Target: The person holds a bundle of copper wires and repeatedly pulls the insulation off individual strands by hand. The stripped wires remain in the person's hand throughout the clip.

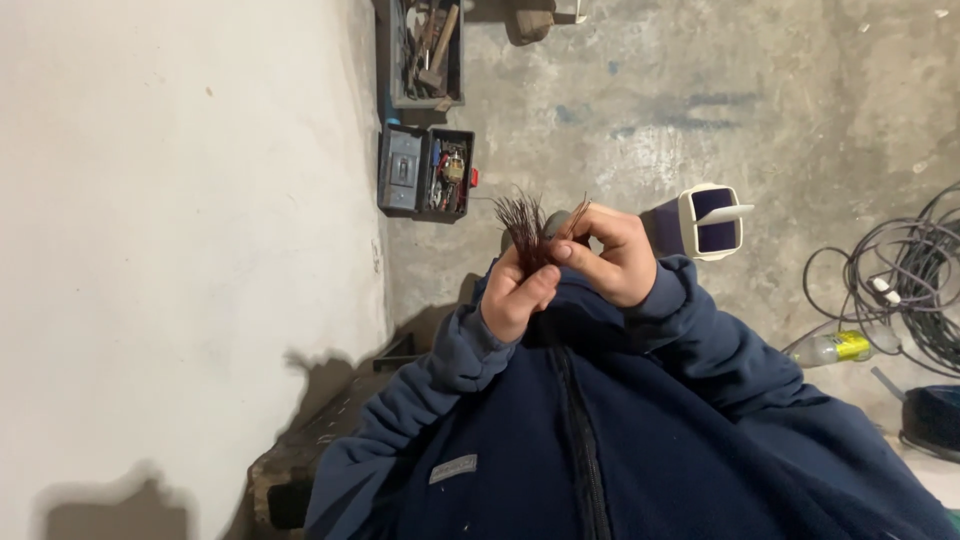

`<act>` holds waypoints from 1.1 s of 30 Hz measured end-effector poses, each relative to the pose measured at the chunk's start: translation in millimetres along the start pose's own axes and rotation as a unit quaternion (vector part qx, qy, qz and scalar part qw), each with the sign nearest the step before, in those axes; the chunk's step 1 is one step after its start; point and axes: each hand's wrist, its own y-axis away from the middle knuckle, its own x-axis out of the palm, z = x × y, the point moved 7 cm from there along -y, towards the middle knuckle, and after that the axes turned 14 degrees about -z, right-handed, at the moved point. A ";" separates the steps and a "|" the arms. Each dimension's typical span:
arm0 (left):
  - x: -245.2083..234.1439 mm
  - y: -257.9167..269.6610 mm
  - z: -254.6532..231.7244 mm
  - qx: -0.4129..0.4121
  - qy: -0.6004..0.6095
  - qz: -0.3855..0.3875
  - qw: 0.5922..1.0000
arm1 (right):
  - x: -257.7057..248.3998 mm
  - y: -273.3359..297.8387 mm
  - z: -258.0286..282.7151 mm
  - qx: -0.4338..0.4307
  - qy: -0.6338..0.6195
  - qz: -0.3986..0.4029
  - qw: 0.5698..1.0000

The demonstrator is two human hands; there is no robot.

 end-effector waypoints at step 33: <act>-21.4 -4.7 38.0 0.009 0.039 -0.104 0.994 | -21.3 -26.0 6.5 -0.102 0.118 0.129 0.979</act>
